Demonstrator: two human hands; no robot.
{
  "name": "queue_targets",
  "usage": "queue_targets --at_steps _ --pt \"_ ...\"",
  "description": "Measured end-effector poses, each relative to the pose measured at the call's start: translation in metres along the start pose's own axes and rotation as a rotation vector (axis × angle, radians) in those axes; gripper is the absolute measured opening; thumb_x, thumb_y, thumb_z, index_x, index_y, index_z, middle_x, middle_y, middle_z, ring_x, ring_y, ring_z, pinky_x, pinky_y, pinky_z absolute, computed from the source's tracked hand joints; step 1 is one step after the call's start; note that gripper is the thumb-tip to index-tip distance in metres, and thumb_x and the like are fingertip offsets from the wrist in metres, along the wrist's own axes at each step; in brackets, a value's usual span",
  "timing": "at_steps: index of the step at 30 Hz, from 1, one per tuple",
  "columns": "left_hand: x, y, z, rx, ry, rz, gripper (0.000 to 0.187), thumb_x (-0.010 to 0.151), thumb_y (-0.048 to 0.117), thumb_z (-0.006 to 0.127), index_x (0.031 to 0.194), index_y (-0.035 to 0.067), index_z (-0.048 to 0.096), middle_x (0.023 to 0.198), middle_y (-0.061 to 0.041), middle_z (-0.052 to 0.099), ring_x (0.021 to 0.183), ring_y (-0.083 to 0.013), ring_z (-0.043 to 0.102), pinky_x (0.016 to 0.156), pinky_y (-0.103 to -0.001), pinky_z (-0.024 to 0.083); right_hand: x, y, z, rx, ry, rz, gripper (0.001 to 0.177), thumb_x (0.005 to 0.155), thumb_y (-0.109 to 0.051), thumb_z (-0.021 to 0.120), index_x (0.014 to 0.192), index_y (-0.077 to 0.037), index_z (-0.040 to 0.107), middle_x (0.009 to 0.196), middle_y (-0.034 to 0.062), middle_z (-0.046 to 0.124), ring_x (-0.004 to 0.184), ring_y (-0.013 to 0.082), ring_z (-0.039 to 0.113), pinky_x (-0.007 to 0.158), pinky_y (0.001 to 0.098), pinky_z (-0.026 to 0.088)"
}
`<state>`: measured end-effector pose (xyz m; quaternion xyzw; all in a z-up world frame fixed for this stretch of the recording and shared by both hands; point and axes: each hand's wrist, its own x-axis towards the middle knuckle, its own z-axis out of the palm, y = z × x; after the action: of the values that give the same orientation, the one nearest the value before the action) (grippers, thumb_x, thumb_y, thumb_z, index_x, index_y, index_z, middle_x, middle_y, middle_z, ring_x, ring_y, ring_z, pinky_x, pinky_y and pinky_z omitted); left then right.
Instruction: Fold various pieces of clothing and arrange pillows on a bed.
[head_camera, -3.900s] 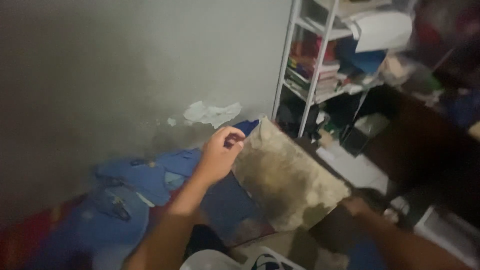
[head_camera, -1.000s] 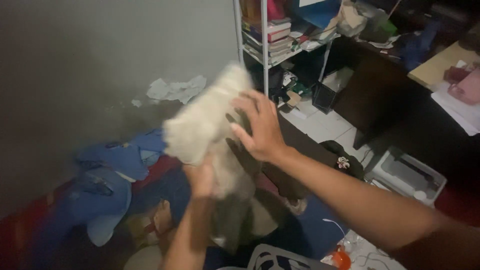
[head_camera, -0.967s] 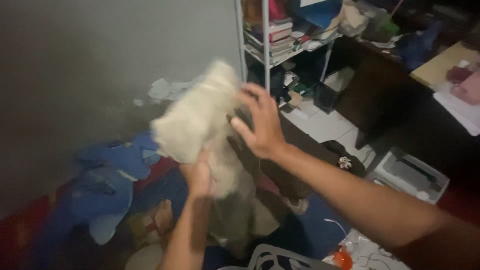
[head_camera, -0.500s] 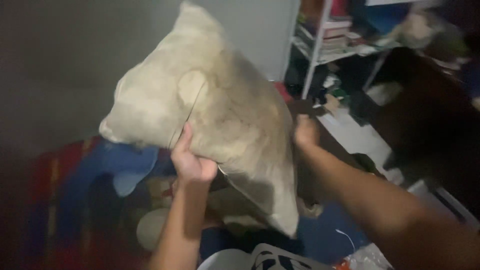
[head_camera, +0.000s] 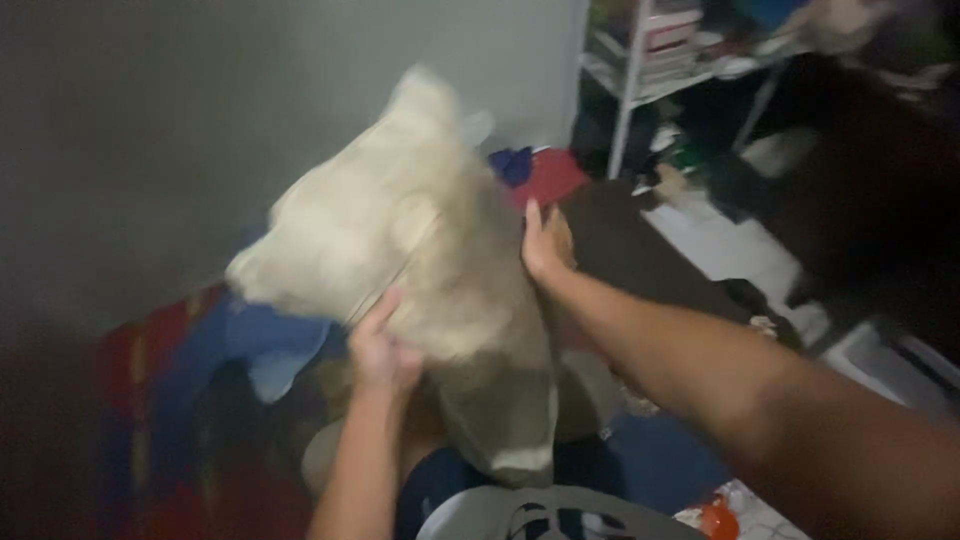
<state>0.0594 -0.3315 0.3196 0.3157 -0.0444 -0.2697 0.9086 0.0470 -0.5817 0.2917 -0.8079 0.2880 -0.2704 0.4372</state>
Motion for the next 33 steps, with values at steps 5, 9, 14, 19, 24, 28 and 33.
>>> queue_targets --at_steps 5,9,14,19,24,28,33 --pt "-0.004 0.004 -0.016 -0.046 -0.012 0.103 0.058 0.095 0.015 0.059 0.148 -0.003 0.047 0.146 -0.021 0.057 0.133 -0.0382 0.057 0.113 -0.052 0.044 0.003 0.075 0.018 -0.067 -0.089 0.023 0.065 0.107 -0.051 0.045 0.156 -0.008 0.039 0.164 0.0186 0.031 0.154 0.0348 0.026 0.124 0.0445 0.023" --pt "0.003 -0.003 0.013 -0.022 0.206 0.033 0.057 0.091 0.019 0.057 0.145 0.002 0.049 0.139 -0.019 0.060 0.125 -0.0392 0.060 0.103 -0.059 0.048 -0.047 -0.015 -0.007 0.209 -0.263 -0.322 0.069 0.100 -0.052 0.050 0.153 -0.009 0.046 0.159 0.0137 0.049 0.151 0.0299 0.046 0.126 0.0438 0.034" --pt "0.015 -0.010 0.013 -0.203 0.130 0.135 0.054 0.095 0.023 0.058 0.144 0.002 0.051 0.138 -0.018 0.061 0.122 -0.0366 0.063 0.102 -0.055 0.051 -0.107 -0.038 -0.032 -0.055 -0.322 -0.769 0.107 0.074 -0.060 0.079 0.156 -0.004 0.037 0.165 0.0206 0.033 0.157 0.0383 0.023 0.124 0.0633 0.007" --pt "0.027 -0.022 0.006 -0.237 0.375 0.333 0.052 0.091 0.019 0.066 0.139 0.000 0.057 0.132 -0.016 0.065 0.115 -0.0330 0.067 0.098 -0.051 0.055 -0.119 -0.030 -0.046 -0.311 -0.405 -0.666 0.113 0.067 -0.061 0.084 0.151 -0.003 0.037 0.158 0.0198 0.038 0.154 0.0373 0.024 0.124 0.0635 0.006" --pt "0.029 -0.024 0.014 -0.374 0.397 0.458 0.053 0.090 0.019 0.072 0.138 -0.001 0.058 0.127 -0.014 0.066 0.112 -0.0297 0.067 0.096 -0.046 0.056 -0.117 -0.052 -0.051 -0.381 -0.573 -0.771 0.122 0.053 -0.054 0.092 0.148 0.000 0.036 0.156 0.0217 0.040 0.146 0.0390 0.022 0.116 0.0667 0.000" --pt "0.016 -0.020 0.031 -0.154 0.561 0.398 0.054 0.088 0.020 0.075 0.134 -0.003 0.059 0.130 -0.014 0.068 0.112 -0.0266 0.069 0.096 -0.043 0.057 -0.095 -0.004 -0.026 -0.437 -0.461 -0.485 0.062 0.075 -0.015 0.077 0.134 -0.011 0.057 0.148 0.0110 0.051 0.148 0.0288 0.037 0.123 0.0657 -0.001" --pt "0.005 -0.015 -0.009 0.284 0.334 0.669 0.059 0.088 0.020 0.080 0.137 0.001 0.053 0.134 -0.014 0.064 0.117 -0.0208 0.066 0.101 -0.035 0.054 -0.020 0.055 -0.011 -0.197 -0.267 -0.545 0.046 0.084 -0.002 0.066 0.130 -0.003 0.064 0.131 0.0186 0.063 0.128 0.0369 0.053 0.112 0.0692 0.012"
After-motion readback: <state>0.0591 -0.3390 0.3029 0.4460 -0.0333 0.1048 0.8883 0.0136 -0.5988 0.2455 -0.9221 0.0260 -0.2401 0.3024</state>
